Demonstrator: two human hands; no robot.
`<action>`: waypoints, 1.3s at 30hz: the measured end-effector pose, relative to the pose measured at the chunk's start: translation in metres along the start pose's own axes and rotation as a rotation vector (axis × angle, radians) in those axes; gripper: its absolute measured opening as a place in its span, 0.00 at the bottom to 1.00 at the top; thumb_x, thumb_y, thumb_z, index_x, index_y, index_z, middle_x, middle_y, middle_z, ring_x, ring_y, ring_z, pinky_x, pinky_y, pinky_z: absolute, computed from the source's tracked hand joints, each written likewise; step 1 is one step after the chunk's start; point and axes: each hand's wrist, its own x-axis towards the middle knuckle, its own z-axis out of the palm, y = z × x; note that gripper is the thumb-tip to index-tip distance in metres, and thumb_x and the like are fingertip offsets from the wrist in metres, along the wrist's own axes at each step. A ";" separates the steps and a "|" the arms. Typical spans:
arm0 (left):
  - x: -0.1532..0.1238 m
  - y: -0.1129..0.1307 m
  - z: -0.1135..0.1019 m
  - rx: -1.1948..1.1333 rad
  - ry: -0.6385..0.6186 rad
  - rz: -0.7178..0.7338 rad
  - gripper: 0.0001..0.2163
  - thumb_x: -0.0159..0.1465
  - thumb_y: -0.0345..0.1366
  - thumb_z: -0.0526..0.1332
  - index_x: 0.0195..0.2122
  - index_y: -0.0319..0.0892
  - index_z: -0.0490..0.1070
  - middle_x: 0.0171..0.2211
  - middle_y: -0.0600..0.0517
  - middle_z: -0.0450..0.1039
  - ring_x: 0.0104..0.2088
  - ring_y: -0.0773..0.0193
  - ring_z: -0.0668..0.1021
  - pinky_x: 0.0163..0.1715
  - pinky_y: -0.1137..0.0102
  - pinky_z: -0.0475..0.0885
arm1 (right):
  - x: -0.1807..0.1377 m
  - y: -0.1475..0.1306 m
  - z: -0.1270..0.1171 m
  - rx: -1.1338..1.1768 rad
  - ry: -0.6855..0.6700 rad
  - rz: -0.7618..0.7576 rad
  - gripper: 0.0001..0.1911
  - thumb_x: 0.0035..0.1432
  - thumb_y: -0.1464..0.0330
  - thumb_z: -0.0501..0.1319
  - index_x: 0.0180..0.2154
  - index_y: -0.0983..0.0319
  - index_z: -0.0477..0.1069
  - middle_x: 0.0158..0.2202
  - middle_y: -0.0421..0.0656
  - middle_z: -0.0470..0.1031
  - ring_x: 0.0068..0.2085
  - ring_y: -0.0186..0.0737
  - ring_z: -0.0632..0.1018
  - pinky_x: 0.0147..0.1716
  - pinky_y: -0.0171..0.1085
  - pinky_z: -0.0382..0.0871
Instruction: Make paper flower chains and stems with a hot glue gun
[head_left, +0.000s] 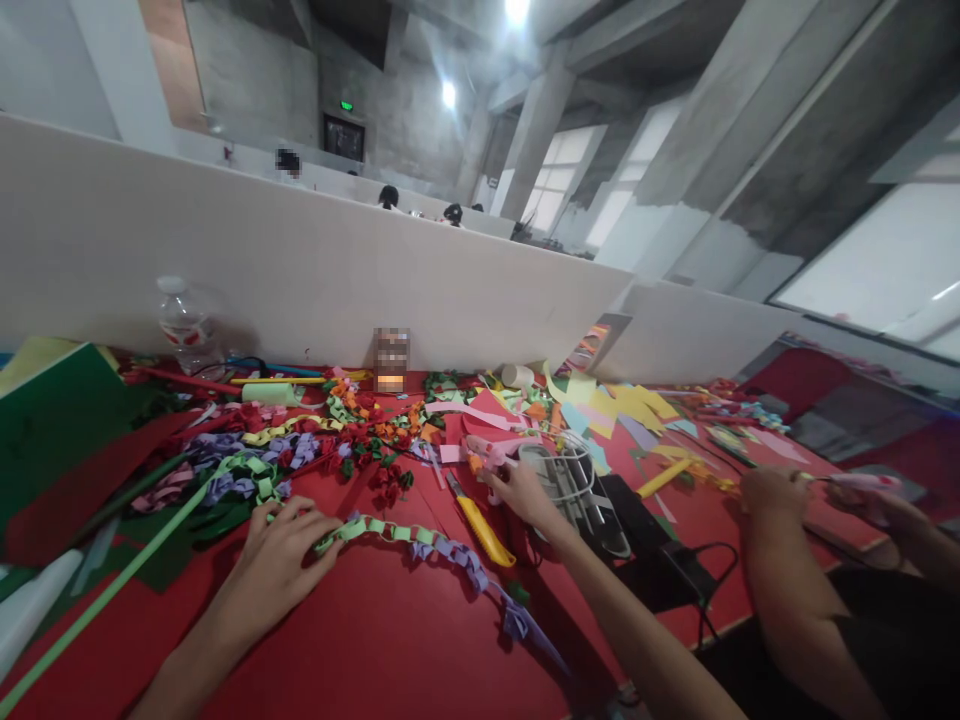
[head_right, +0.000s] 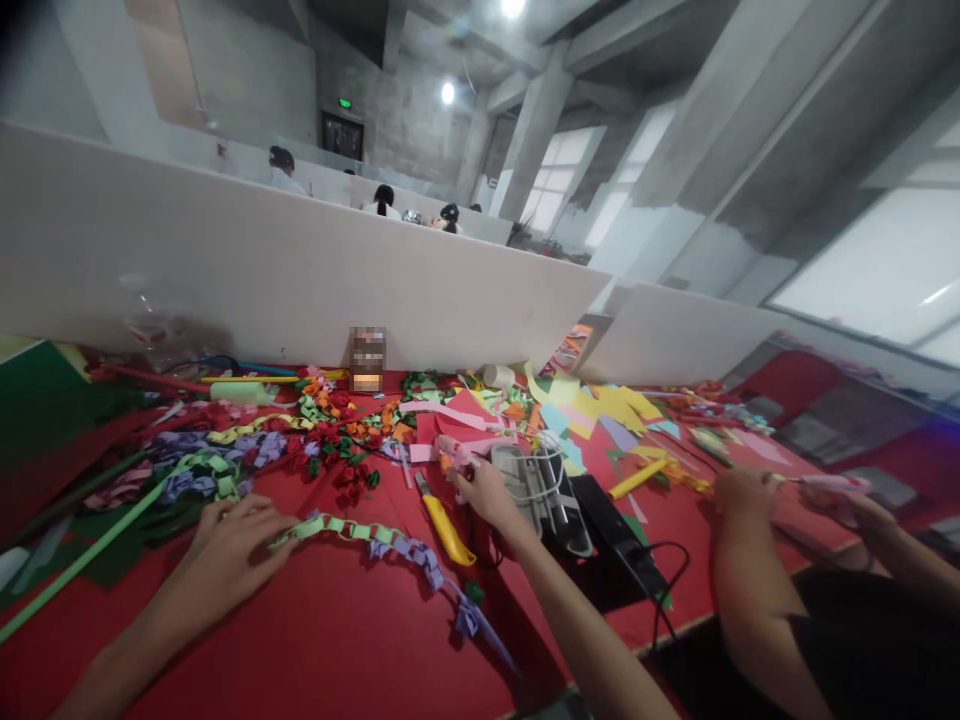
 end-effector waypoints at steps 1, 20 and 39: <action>0.000 0.000 0.000 -0.005 0.003 0.002 0.08 0.67 0.39 0.60 0.43 0.53 0.78 0.40 0.54 0.82 0.47 0.54 0.75 0.50 0.58 0.55 | 0.000 0.001 0.002 -0.021 -0.002 0.010 0.14 0.60 0.59 0.59 0.28 0.61 0.72 0.20 0.43 0.76 0.24 0.40 0.73 0.27 0.35 0.60; 0.000 0.008 -0.008 -0.074 -0.038 -0.019 0.09 0.69 0.41 0.59 0.44 0.51 0.79 0.40 0.52 0.81 0.46 0.55 0.73 0.50 0.58 0.56 | -0.088 -0.052 -0.017 0.060 0.073 0.042 0.21 0.64 0.49 0.55 0.37 0.61 0.70 0.26 0.43 0.75 0.27 0.44 0.75 0.28 0.38 0.65; -0.055 -0.003 -0.054 -0.018 0.128 -0.332 0.14 0.70 0.40 0.56 0.54 0.49 0.73 0.52 0.48 0.74 0.54 0.52 0.71 0.55 0.55 0.63 | -0.049 -0.167 0.097 -0.060 -0.147 -0.512 0.02 0.64 0.68 0.64 0.39 0.56 0.75 0.40 0.41 0.80 0.44 0.45 0.76 0.46 0.44 0.58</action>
